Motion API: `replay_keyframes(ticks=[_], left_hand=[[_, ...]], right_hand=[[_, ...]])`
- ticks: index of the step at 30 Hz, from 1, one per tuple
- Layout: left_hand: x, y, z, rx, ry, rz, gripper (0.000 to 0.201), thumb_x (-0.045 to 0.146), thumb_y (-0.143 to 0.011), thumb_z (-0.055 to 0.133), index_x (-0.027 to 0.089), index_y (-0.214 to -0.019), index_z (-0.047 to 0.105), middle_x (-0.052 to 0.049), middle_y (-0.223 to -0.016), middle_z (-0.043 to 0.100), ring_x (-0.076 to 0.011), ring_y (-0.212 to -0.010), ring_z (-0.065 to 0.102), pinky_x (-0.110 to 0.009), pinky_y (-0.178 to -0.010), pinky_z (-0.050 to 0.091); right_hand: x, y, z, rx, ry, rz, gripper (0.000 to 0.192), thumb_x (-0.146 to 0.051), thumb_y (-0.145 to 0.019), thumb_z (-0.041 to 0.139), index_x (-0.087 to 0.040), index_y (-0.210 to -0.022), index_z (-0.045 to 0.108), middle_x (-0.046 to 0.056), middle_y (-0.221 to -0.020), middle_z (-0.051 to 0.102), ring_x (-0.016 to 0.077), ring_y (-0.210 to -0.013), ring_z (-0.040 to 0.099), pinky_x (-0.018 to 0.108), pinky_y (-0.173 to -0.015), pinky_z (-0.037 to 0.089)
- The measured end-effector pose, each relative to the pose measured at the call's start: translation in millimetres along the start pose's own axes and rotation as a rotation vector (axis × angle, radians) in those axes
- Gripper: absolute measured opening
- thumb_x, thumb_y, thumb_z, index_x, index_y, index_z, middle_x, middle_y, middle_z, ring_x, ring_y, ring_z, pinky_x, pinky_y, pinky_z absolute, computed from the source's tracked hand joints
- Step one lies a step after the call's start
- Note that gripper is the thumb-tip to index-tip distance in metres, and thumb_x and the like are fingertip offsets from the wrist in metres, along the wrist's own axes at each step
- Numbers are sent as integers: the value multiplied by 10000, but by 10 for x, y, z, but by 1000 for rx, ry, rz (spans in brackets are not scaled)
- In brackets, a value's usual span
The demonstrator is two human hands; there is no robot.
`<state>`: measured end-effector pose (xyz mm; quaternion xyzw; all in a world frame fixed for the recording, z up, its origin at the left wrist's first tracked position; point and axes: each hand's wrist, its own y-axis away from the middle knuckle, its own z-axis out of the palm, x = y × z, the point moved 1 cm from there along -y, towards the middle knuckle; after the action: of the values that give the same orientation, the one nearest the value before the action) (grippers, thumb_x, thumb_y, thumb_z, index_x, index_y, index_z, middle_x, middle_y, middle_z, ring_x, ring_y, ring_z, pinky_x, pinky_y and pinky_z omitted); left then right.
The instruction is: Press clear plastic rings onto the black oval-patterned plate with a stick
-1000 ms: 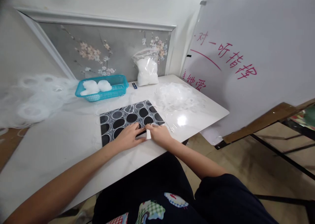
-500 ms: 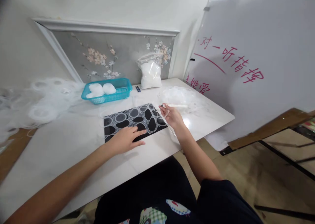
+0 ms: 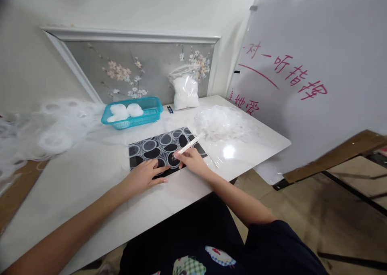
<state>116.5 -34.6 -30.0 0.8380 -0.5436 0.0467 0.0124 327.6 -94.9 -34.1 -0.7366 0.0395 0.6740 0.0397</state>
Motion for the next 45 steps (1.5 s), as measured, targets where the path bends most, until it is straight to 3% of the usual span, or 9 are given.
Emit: replay_keyframes(ticks=[6,13,27,30,32,35,37,40,45], left_hand=[[-8,53,16,-25,13,-16,600,650,-936,351,291,-1378,541,-77,-940,559,-220,-843,532,-348,-784,423],[12,52,80,13,26,-19,594,657,-932,360,293,-1356,563,-76,-925,549,-229,-843,529,-363,-782,430],[26,70,111,42,71,-2,618,677,-915,379,263,-1326,583,-61,-891,539,-218,-824,514,-348,-754,432],[24,68,99,12,103,-22,622,676,-921,373,261,-1337,575,-58,-905,548,-213,-837,522,-351,-777,432],[35,71,69,-6,119,-37,635,679,-917,384,251,-1349,568,-60,-926,559,-215,-848,534,-350,-787,431],[69,74,22,-49,111,-53,627,660,-912,427,248,-1368,552,-68,-966,573,-225,-876,551,-339,-789,428],[99,72,4,-90,78,-46,629,638,-912,456,248,-1402,513,-75,-996,582,-231,-893,563,-338,-798,429],[122,75,-27,-94,38,-15,675,637,-914,452,219,-1444,453,-83,-1016,598,-234,-886,583,-344,-810,435],[36,157,-254,-37,80,-31,716,663,-931,378,205,-1481,374,-71,-986,618,-217,-855,596,-318,-771,452]], right_hand=[[139,83,148,14,436,-122,256,-354,-897,556,-166,-867,727,9,-536,635,170,-532,631,281,-589,496],[164,103,162,43,449,-144,288,-382,-909,536,-164,-873,721,20,-550,653,186,-524,640,285,-569,490],[317,263,293,-58,802,-317,253,-245,-899,510,-245,-1051,712,68,-981,760,221,-815,704,307,-728,513],[141,-7,9,191,674,-237,182,-213,-805,608,-216,-936,734,73,-792,753,211,-669,672,289,-641,481],[-46,-251,-375,635,466,-152,155,-229,-791,607,-162,-851,733,91,-693,726,202,-590,626,295,-592,447],[-241,-499,-883,880,323,-140,329,-337,-869,491,-100,-967,699,137,-838,734,169,-566,577,282,-514,404],[-240,-518,-1024,878,18,-140,310,-369,-817,584,-106,-943,690,109,-831,730,115,-493,508,240,-435,359],[-108,-418,-914,668,-440,-62,196,-308,-712,728,-156,-822,676,45,-782,718,74,-507,527,177,-414,400],[-7,-311,-558,389,-797,106,88,-224,-748,726,-230,-774,642,5,-775,694,127,-760,684,214,-691,606]])
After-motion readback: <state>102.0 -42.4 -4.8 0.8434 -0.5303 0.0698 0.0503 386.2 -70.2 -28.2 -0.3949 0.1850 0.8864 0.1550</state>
